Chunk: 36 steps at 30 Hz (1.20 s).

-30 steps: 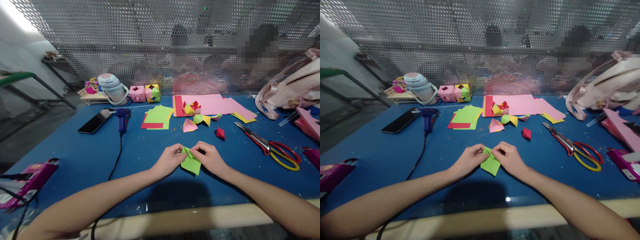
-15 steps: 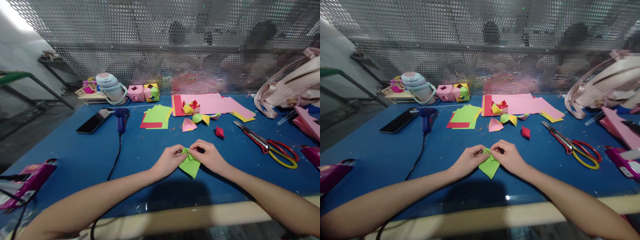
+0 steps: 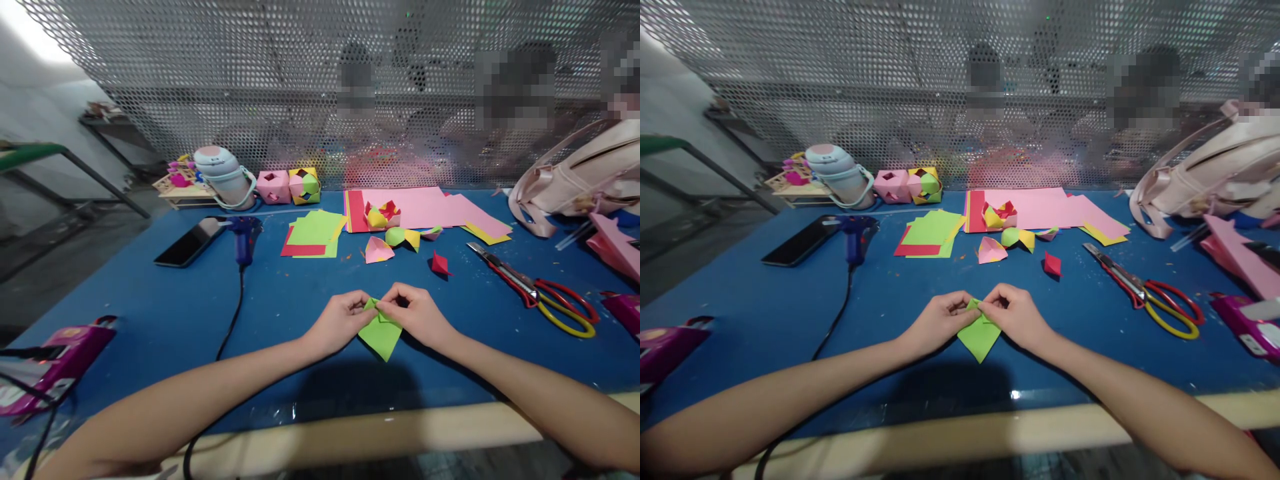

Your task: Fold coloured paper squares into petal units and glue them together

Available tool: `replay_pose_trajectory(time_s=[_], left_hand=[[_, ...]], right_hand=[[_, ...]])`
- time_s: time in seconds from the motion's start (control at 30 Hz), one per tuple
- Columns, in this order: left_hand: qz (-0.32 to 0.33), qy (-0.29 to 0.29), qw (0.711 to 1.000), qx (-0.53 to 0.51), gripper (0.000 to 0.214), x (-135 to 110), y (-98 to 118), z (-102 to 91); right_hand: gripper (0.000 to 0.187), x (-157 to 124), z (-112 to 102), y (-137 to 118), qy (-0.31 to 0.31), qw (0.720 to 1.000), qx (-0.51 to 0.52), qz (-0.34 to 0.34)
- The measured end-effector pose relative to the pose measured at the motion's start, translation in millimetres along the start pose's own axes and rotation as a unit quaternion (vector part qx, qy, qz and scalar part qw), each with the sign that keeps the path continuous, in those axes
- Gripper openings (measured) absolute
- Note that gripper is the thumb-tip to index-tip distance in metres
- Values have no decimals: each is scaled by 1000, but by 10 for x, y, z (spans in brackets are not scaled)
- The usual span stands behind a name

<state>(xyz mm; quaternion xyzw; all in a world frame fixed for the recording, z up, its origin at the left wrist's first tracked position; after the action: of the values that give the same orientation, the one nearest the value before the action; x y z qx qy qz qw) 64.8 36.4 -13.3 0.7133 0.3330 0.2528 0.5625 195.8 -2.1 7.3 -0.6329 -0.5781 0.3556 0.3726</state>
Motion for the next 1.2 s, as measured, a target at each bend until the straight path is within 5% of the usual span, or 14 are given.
replay_pose_trajectory(time_s=[0.17,0.4,1.2], left_hand=[[-13,10,999,-40,22,12,0,-6],[-39,31,993,-107,18,29,-41,-23],[-34,6,994,-104,21,23,-37,-17]], right_hand=[[20,-1,-23,-55,-12,999,2,-39],[19,51,-59,-11,-57,998,25,-5],[21,-26,-90,-80,28,991,-64,-110]])
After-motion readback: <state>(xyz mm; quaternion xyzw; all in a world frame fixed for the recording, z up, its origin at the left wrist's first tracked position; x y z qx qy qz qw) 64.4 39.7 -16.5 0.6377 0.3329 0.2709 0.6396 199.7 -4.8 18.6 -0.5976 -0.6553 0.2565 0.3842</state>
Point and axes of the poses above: each hand's wrist, its own x-axis towards the middle knuckle, its own z-axis out of the palm, y = z × x, the point moved 5 cm from there along x, towards the middle knuckle, and after that the axes turned 5 degrees about z, right-handed, at the moved point
